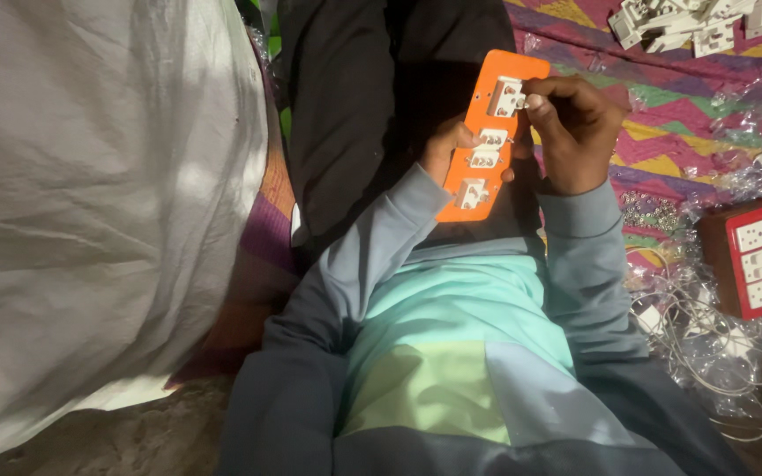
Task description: The person lies on a floor mat and assembles electrical switch and socket modules onto an orange mounting plate, picking small screws from a pile and threading them by hand to fasten the white modules to the plate, then holds up the assembled plate.
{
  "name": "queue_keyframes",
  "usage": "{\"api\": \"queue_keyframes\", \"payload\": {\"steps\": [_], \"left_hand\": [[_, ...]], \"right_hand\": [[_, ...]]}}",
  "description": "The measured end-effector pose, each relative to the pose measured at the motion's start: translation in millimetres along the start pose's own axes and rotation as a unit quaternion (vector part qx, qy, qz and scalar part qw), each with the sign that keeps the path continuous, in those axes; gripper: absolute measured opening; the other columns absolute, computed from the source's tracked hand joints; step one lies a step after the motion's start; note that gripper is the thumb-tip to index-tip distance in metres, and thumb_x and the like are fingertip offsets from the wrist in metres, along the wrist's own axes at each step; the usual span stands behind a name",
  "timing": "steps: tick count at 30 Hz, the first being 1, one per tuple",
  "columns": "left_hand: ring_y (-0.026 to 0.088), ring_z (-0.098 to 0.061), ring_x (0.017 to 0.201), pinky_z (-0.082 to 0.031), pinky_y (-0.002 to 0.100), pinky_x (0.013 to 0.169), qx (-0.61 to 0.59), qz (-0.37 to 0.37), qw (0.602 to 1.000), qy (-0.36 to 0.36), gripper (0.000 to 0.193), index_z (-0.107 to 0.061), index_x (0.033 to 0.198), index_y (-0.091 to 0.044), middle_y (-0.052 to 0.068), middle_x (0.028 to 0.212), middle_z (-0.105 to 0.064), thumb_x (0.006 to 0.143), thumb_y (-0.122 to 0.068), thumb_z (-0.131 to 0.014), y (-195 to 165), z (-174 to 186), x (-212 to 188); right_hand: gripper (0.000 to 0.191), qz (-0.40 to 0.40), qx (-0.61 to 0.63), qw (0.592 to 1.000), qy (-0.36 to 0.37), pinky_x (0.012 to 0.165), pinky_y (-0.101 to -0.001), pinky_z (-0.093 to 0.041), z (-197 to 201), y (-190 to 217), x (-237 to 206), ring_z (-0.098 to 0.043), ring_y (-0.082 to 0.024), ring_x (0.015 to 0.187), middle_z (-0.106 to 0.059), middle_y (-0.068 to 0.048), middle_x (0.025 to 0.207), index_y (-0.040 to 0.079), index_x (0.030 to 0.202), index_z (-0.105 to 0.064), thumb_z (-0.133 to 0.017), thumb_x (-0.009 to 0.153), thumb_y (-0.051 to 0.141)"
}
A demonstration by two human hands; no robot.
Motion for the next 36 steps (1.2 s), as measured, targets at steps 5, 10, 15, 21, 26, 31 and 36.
{"api": "queue_keyframes", "payload": {"steps": [5,10,15,21,26,31,36], "left_hand": [[0.039,-0.069,0.085,-0.059,0.049,0.076,-0.017,0.002,1.000,-0.013,0.064,-0.052,0.139,0.003,0.026,0.111,-0.066,0.081,-0.024,-0.056,-1.7,-2.7,0.0],[0.039,-0.069,0.081,-0.057,0.046,0.072,-0.002,0.008,1.000,0.019,0.064,-0.052,0.139,0.000,0.028,0.109,-0.067,0.081,-0.025,-0.056,-5.2,-13.5,-1.9],[0.039,-0.068,0.082,-0.058,0.046,0.076,0.014,-0.003,1.000,0.014,0.064,-0.053,0.139,0.004,0.029,0.109,-0.067,0.082,-0.026,-0.055,-7.0,-14.7,-5.4],[0.036,-0.067,0.102,-0.059,0.049,0.083,-0.023,-0.011,0.998,0.061,0.064,-0.052,0.141,0.005,0.028,0.115,-0.065,0.084,-0.024,-0.053,-6.5,-17.5,0.3],[0.036,-0.068,0.104,-0.059,0.050,0.084,-0.028,-0.001,0.998,0.061,0.064,-0.051,0.141,0.004,0.025,0.118,-0.065,0.084,-0.024,-0.052,-3.6,-11.5,2.2],[0.038,-0.068,0.103,-0.059,0.050,0.087,-0.067,0.019,0.996,0.063,0.062,-0.051,0.143,0.005,0.030,0.119,-0.066,0.090,-0.027,-0.051,3.9,-6.8,1.1],[0.042,-0.068,0.102,-0.060,0.056,0.085,-0.051,0.025,0.998,0.013,0.060,-0.052,0.141,0.005,0.029,0.120,-0.065,0.089,-0.026,-0.050,9.3,6.8,4.1]], "right_hand": [[0.010,0.047,-0.126,0.991,-0.013,0.074,-0.0248,-0.049,-1.3,3.5,-6.0,-0.059,-0.010,0.081,-0.065,-0.006,0.104,-0.004,0.110,-0.069,-0.072,0.110,0.006],[0.009,0.074,-0.118,0.990,-0.016,0.076,-0.0248,-0.050,0.2,0.5,-10.2,-0.062,-0.010,0.087,-0.065,-0.007,0.109,-0.004,0.113,-0.072,-0.074,0.109,0.004],[0.010,0.046,-0.028,0.998,-0.013,0.078,-0.0239,-0.052,4.7,-12.0,-9.8,-0.063,-0.012,0.091,-0.065,-0.007,0.112,-0.004,0.113,-0.072,-0.079,0.106,-0.003],[0.010,0.017,-0.027,0.999,0.003,0.080,-0.0260,-0.054,10.1,-14.9,-4.3,-0.065,-0.014,0.094,-0.067,-0.007,0.107,-0.004,0.109,-0.074,-0.081,0.101,-0.005],[0.012,0.077,-0.132,0.986,0.069,0.088,-0.0278,-0.055,13.3,-3.8,4.7,-0.067,-0.016,0.099,-0.070,-0.009,0.106,-0.005,0.110,-0.075,-0.082,0.100,-0.008],[0.016,0.071,-0.124,0.987,0.076,0.084,-0.0273,-0.052,10.6,1.0,-2.6,-0.063,-0.015,0.092,-0.067,-0.008,0.097,-0.004,0.104,-0.072,-0.087,0.100,-0.002],[0.026,-0.010,0.006,1.000,-0.007,0.082,-0.0297,-0.055,8.0,2.2,-16.9,-0.061,-0.016,0.104,-0.056,-0.007,0.122,0.004,0.116,-0.067,-0.073,0.091,0.005]]}}
Point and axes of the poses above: each hand's wrist, its own x-axis towards the middle knuckle, its own z-axis out of the back of the hand, y = z × x, the point moved 8 cm from there along x, towards the middle knuckle
